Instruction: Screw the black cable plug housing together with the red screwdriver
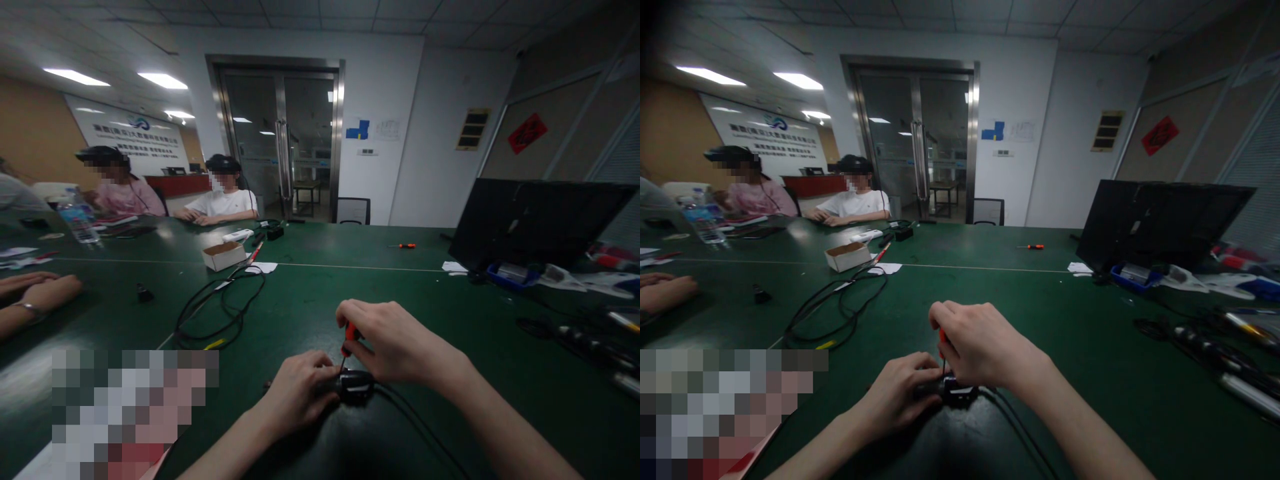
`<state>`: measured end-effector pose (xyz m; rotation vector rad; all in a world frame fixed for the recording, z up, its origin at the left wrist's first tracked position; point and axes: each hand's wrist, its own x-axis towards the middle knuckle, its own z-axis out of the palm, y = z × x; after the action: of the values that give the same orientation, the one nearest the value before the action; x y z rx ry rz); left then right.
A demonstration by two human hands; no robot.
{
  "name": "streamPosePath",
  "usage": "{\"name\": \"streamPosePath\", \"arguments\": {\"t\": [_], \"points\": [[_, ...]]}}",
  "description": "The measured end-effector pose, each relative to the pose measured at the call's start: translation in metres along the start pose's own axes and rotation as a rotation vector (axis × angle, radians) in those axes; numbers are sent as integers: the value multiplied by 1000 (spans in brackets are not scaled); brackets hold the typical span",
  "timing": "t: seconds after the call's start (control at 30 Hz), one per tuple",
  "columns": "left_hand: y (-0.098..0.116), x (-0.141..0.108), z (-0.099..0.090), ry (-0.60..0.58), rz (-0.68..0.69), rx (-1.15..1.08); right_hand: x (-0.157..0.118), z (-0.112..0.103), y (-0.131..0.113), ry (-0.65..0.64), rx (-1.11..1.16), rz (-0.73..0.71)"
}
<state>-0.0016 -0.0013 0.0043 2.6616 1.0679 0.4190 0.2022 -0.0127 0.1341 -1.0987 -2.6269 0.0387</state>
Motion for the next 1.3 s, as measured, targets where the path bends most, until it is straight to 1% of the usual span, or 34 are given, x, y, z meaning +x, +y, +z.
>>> {"name": "streamPosePath", "arguments": {"t": [0.27,0.37,0.47,0.53,0.67,0.83,0.93,1.07,1.17,1.3], "points": [[-3,-1,3,0,14,-2,4,2,0,39,-180,13],[-4,-1,4,21,32,-4,2,-1,-1,38,-133,0],[-2,0,3,15,33,5,-1,-4,-3,-8,-16,-30],[-2,0,2,8,30,11,-2,-4,-3,-24,9,-26],[-2,-1,2,5,31,18,0,-1,-3,2,-68,5],[-4,-1,5,12,49,27,3,0,-3,12,-175,4],[-2,-1,3,13,48,33,1,-2,-5,5,-102,-20],[-2,0,2,18,58,27,-3,-4,-7,-42,27,-34],[-3,-1,4,25,66,30,-2,-3,-7,-37,8,-22],[-6,-2,7,33,64,39,1,-1,-4,-10,-105,-5]]}}
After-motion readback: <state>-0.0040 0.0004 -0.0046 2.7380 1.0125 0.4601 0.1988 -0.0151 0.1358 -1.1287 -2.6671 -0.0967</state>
